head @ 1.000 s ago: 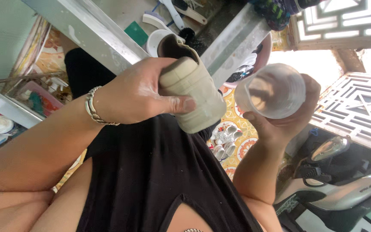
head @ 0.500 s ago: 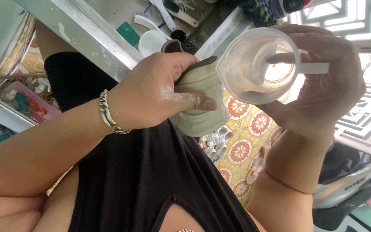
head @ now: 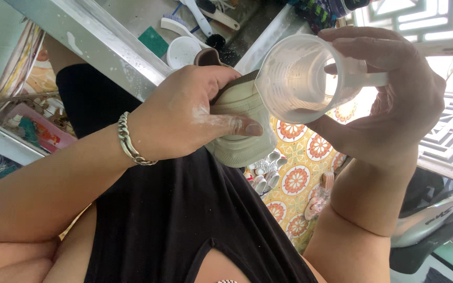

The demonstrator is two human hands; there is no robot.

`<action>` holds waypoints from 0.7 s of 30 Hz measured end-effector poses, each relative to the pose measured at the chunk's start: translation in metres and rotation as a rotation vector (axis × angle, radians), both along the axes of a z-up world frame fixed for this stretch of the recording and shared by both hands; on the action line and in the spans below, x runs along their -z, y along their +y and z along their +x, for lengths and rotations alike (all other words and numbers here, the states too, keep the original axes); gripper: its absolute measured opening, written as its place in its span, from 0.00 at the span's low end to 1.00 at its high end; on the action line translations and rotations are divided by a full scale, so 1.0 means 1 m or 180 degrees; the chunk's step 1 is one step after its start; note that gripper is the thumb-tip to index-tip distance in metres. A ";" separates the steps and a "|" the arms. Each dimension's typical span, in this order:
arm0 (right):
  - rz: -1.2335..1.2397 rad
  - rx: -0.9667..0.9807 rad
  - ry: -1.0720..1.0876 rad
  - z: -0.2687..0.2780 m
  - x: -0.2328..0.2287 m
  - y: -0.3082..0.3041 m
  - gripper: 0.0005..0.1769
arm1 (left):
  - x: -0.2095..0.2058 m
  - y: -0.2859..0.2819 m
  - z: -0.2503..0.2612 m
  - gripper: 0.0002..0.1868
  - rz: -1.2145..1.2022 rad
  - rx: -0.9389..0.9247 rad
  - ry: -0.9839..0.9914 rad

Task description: The person cleans a shoe by scrubbing the sole and upper parts with a brush and soapy water, periodically rinsing it with water from a small plastic cup.

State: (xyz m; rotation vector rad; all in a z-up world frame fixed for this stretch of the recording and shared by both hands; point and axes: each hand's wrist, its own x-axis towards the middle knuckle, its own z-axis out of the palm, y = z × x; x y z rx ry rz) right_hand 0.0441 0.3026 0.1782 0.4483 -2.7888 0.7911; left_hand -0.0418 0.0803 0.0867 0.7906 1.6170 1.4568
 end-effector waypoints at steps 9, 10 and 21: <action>0.0135 0.0016 -0.0044 -0.001 -0.008 -0.002 0.38 | 0.000 0.001 0.001 0.27 -0.0112 -0.0038 0.0122; 0.0135 0.0026 -0.0055 0.000 -0.008 -0.001 0.38 | 0.000 0.001 0.001 0.27 -0.0113 -0.0038 0.0123; 0.0188 -0.0137 0.0002 0.000 -0.006 0.003 0.36 | -0.001 0.000 0.001 0.27 -0.0109 -0.0019 0.0168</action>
